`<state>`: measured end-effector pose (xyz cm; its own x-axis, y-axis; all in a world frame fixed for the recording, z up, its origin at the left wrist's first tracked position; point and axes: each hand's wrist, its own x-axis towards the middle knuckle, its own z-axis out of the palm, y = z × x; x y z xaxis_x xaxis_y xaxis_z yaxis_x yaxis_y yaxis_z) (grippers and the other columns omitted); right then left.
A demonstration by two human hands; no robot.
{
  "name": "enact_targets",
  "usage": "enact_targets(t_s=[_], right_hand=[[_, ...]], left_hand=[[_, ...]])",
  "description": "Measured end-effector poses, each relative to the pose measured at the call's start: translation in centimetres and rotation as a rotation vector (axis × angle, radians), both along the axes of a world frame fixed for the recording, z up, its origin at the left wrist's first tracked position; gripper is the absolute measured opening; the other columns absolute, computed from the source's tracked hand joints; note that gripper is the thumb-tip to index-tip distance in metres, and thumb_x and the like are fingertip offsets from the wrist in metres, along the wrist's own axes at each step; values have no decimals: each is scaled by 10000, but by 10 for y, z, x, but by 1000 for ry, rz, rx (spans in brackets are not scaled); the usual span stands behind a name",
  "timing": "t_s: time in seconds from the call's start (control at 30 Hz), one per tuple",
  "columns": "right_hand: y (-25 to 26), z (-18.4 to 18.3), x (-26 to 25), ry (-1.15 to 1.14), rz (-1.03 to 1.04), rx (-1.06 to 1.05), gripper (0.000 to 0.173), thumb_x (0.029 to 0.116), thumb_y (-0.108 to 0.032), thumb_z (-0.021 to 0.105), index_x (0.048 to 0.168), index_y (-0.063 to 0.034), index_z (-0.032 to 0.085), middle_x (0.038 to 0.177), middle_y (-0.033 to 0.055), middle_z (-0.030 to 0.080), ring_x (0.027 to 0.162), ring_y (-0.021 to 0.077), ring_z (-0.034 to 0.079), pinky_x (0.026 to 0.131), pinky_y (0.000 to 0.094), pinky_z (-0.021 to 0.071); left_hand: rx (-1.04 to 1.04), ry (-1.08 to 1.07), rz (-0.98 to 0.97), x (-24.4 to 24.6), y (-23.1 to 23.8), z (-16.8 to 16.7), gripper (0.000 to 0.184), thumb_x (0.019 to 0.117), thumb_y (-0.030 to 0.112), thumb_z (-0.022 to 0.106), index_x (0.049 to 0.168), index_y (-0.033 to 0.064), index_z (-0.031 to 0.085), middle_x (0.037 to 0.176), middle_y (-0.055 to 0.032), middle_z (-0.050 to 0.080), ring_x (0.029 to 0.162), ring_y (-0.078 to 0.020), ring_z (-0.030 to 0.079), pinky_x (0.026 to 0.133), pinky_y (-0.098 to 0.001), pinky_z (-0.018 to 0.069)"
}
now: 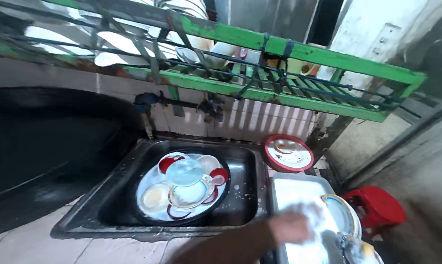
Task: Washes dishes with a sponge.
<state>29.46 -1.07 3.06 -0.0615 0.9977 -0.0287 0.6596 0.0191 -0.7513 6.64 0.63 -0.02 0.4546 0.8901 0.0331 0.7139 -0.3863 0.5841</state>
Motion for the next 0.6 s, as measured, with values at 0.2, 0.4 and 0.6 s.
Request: enact_targets(t_s=[0.2, 0.4, 0.6], right_hand=[[0, 13, -3, 89, -95, -18, 453, 982, -26, 602, 1369, 180, 484, 1318, 279, 612, 1224, 200, 597, 1086, 295, 444], [14, -35, 22, 220, -97, 105, 501, 921, -82, 681, 1336, 151, 523, 1241, 246, 650, 1132, 211, 637, 1022, 355, 508], [14, -31, 18, 267, -141, 61, 500, 933, -77, 670, 1364, 122, 514, 1276, 227, 640, 1152, 192, 635, 1020, 345, 515]], left_hand=[[-388, 410, -314, 84, -7, -24, 588, 940, 477, 666, 1261, -17, 665, 1335, -262, 618, 1313, -489, 500, 1143, -758, 175], [-301, -181, 91, 68, 23, -28, 436, 1010, 199, 585, 1393, -9, 568, 1388, -217, 594, 1305, -351, 567, 1104, -534, 446], [-826, -482, 176, 64, 13, -17, 510, 1039, 256, 586, 1492, 51, 478, 1449, -215, 540, 1337, -345, 520, 1096, -542, 419]])
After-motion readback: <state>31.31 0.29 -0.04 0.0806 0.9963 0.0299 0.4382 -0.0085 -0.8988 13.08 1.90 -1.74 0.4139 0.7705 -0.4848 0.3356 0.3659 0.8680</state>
